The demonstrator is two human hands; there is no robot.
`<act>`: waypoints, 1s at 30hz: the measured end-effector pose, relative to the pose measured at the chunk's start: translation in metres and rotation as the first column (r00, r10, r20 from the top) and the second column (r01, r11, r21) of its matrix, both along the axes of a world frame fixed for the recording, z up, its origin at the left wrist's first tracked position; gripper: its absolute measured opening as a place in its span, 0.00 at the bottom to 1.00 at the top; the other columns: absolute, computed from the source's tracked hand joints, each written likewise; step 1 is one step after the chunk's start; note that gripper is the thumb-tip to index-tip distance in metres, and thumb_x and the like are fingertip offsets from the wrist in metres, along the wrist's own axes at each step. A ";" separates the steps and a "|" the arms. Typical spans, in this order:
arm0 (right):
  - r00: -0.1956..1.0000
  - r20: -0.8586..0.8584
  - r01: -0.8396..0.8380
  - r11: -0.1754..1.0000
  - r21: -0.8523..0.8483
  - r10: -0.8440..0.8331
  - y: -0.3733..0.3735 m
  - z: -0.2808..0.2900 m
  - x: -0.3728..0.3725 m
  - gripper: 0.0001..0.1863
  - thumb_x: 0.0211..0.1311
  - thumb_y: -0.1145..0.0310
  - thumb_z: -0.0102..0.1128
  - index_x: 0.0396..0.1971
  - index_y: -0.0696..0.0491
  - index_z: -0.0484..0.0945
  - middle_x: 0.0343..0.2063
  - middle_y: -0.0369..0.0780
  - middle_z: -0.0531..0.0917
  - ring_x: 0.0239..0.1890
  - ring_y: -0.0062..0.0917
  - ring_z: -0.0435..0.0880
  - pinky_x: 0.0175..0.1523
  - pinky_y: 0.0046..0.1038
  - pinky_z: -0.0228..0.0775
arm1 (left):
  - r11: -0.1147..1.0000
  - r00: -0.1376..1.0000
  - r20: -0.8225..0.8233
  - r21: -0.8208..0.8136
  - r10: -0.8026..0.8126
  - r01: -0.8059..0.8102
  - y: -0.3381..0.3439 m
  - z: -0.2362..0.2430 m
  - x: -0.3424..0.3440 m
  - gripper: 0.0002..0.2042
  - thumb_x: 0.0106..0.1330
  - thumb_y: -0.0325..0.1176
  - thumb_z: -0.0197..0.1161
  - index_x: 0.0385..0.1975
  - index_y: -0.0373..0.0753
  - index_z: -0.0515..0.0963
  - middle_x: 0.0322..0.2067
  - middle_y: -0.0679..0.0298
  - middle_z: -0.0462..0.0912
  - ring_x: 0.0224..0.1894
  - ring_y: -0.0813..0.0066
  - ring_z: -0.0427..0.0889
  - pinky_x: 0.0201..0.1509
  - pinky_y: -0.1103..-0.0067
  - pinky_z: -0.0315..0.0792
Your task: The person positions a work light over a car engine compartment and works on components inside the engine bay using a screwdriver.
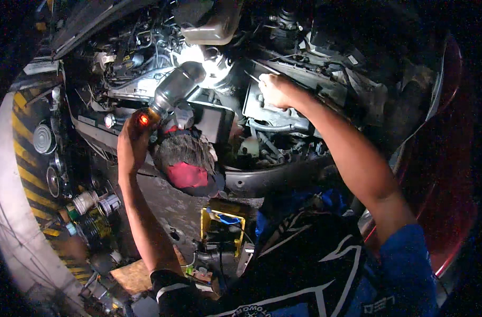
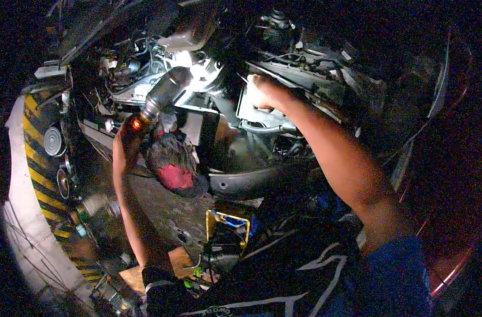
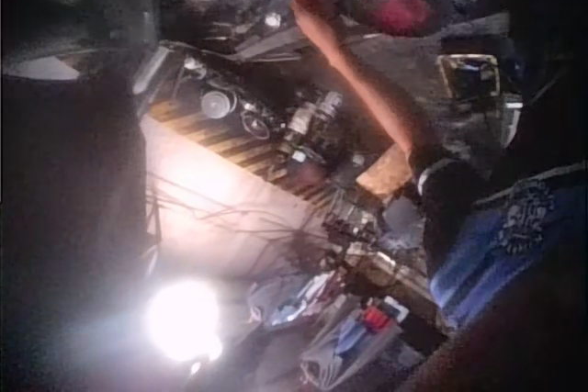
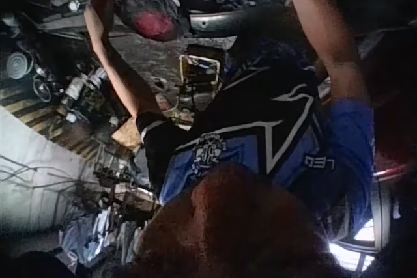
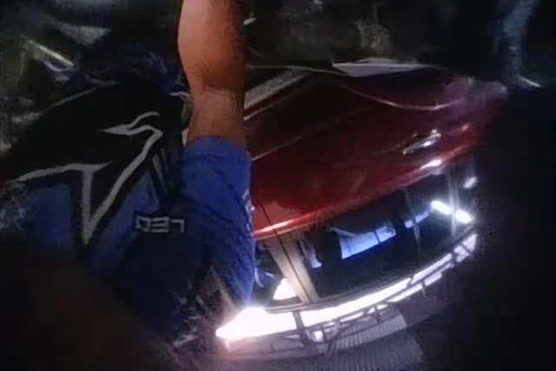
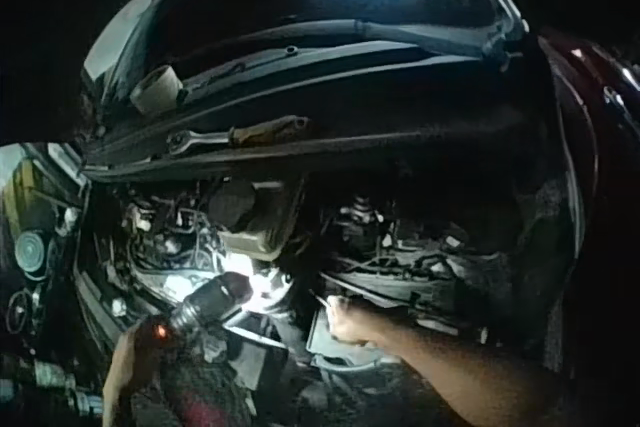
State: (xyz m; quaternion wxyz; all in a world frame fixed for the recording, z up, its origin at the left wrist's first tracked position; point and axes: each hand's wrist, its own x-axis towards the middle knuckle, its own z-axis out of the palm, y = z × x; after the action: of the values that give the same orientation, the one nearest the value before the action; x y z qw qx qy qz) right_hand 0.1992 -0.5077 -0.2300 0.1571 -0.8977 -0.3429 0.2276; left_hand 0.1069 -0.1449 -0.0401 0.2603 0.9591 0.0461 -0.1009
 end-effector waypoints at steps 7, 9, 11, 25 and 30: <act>0.999 -0.039 -0.022 0.999 -0.034 0.021 0.009 0.025 -0.012 0.11 0.51 0.69 0.53 0.29 0.61 0.80 0.25 0.52 0.82 0.27 0.33 0.83 0.36 0.37 0.75 | 0.969 0.998 0.046 -0.244 0.035 -0.023 -0.007 0.012 0.004 0.19 0.61 0.26 0.63 0.53 0.32 0.72 0.43 0.58 0.80 0.47 0.74 0.77 0.54 0.78 0.68; 0.998 0.044 0.051 0.995 0.088 -0.056 -0.012 -0.003 -0.013 0.11 0.49 0.69 0.54 0.28 0.60 0.81 0.22 0.51 0.82 0.25 0.34 0.83 0.33 0.38 0.75 | 0.961 0.990 0.108 -0.252 -0.089 0.114 -0.021 0.002 0.030 0.20 0.62 0.30 0.62 0.54 0.33 0.71 0.44 0.56 0.80 0.47 0.68 0.78 0.54 0.74 0.68; 0.997 0.046 0.054 0.992 0.116 -0.060 -0.021 -0.013 -0.009 0.12 0.49 0.68 0.55 0.27 0.61 0.81 0.21 0.52 0.81 0.24 0.38 0.83 0.31 0.40 0.75 | 0.969 0.963 0.137 -0.052 -0.234 0.243 -0.039 0.000 0.050 0.21 0.62 0.31 0.62 0.55 0.35 0.72 0.45 0.54 0.80 0.48 0.63 0.78 0.54 0.72 0.68; 0.962 -0.265 0.164 0.915 0.368 -0.066 -0.008 0.038 -0.016 0.10 0.50 0.74 0.52 0.25 0.64 0.81 0.20 0.49 0.80 0.20 0.32 0.82 0.25 0.34 0.76 | 0.871 0.886 0.201 0.369 -0.417 0.326 -0.028 -0.016 0.033 0.29 0.60 0.33 0.61 0.63 0.42 0.64 0.56 0.51 0.72 0.58 0.49 0.69 0.63 0.62 0.61; 0.535 -0.806 0.717 0.640 0.275 -0.253 0.001 0.047 -0.026 0.12 0.60 0.68 0.50 0.32 0.61 0.77 0.25 0.43 0.77 0.19 0.27 0.78 0.19 0.30 0.72 | 0.950 0.868 0.420 0.266 -0.267 0.163 -0.052 -0.015 -0.007 0.28 0.57 0.25 0.60 0.61 0.41 0.67 0.58 0.52 0.69 0.62 0.52 0.65 0.68 0.61 0.56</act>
State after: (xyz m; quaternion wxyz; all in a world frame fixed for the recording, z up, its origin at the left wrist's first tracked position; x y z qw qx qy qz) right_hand 0.1730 -0.5068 -0.1826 0.6004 -0.7040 -0.0261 0.3785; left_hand 0.0999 -0.1970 -0.0549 0.1425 0.9782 -0.1122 0.1013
